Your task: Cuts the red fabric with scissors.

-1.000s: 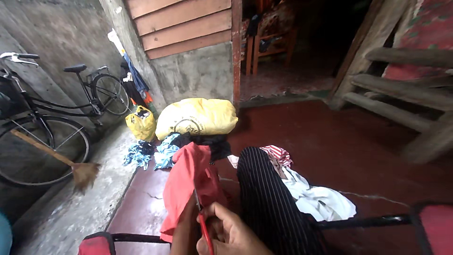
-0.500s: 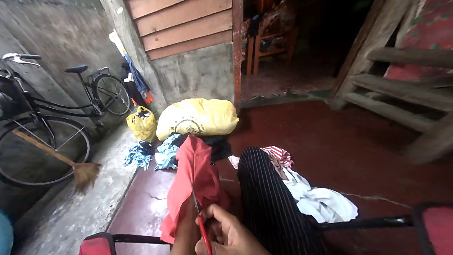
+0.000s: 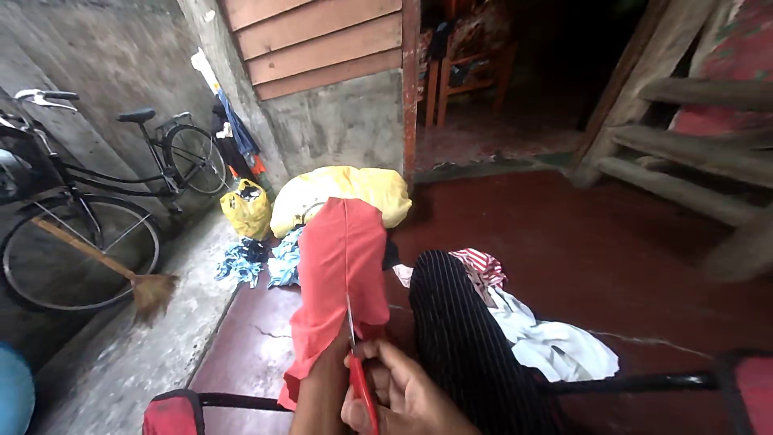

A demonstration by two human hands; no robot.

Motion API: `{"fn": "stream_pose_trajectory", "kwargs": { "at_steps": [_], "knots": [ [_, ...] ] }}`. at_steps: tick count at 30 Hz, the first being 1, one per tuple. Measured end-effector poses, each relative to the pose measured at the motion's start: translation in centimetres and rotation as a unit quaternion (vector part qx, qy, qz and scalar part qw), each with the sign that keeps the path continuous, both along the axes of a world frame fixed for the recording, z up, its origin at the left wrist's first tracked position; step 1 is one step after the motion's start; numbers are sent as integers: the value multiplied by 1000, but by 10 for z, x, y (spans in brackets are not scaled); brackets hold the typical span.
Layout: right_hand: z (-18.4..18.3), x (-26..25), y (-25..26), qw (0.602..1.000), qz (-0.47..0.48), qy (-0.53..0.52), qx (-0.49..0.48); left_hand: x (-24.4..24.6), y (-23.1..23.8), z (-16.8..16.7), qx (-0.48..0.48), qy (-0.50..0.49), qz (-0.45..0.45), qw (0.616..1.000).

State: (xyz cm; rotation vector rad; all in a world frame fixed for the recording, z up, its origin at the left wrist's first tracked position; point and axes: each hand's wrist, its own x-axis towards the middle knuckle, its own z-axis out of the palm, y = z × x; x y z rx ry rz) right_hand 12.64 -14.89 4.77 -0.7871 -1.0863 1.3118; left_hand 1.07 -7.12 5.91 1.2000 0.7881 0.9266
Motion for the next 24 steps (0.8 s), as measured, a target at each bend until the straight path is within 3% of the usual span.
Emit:
{"fn": "stream_pose_trajectory", "kwargs": {
  "at_steps": [3, 7, 12, 19, 24],
  "knots": [
    [2, 1, -2, 999, 23, 37, 28, 2, -5, 0, -83, -90, 12, 992],
    [-2, 5, -3, 998, 27, 56, 33, -5, -5, -16, 1, -71, -24, 997],
    [-3, 5, -3, 997, 27, 57, 37, 2, -9, -3, -71, -101, 5, 992],
    [4, 4, -5, 998, 14, 53, 4, 0, -3, -4, -28, -138, -45, 989],
    [9, 10, -4, 998, 18, 53, 34, 1, 2, -12, -9, -77, -31, 997]
  ]
}}
